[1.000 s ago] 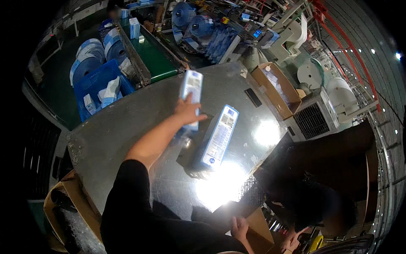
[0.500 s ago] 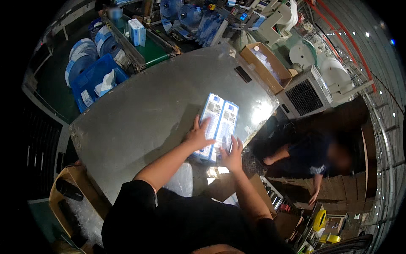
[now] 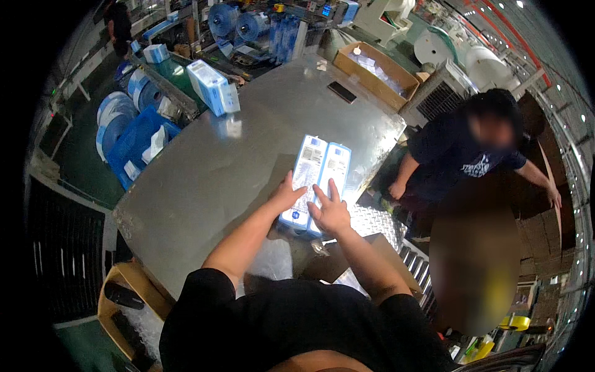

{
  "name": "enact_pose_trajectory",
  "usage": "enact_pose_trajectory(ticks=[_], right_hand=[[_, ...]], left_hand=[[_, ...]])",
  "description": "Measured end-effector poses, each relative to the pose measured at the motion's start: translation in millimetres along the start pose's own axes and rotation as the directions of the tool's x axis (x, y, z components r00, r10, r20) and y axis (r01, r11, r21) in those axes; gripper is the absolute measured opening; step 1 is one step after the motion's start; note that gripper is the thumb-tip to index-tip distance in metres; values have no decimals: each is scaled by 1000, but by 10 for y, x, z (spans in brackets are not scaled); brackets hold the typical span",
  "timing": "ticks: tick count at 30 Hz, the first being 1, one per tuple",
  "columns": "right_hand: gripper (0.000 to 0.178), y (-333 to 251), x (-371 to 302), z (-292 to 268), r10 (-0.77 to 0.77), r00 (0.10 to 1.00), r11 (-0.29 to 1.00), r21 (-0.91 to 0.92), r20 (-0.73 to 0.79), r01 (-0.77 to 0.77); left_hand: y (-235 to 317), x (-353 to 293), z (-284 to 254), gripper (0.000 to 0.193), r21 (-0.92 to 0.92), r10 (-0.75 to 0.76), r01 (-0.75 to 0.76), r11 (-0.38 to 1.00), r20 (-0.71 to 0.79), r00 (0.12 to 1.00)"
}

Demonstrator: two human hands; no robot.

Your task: The person picks up cardboard boxes from a conveyor, opens them, and places stacks of blue and white paper product boxes into them.

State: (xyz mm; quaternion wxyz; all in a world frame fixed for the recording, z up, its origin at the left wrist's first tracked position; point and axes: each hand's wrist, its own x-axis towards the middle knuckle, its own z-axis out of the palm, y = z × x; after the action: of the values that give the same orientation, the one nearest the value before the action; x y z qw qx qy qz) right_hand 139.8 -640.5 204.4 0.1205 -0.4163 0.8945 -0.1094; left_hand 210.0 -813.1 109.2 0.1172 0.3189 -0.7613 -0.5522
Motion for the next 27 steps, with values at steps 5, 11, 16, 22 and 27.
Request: enact_pose_trajectory(ticks=[5,11,16,22,27], right_hand=[[59,-18,13,-49,57,997,998,24,49,-58],[59,-35,7,-95,72,995,996,40,72,-75],[58,46,78,26,34,999,999,35,26,-35],[58,-38,-35,-37,-98,995,992,74,-12,99],[85,16,-1002,218,-454,885,871,160,-101,465]], left_hand=[[515,339,-491,84,541,-19,-31,840,87,996],[956,1353,-1471,66,888,184,113,445,-214,959],[665,1173,-1577,52,808,163,25,588,-149,975],[430,-465,-912,41,654,359,-475,589,314,879],[265,-1835,-1320,40,408,257,-408,817,376,890]])
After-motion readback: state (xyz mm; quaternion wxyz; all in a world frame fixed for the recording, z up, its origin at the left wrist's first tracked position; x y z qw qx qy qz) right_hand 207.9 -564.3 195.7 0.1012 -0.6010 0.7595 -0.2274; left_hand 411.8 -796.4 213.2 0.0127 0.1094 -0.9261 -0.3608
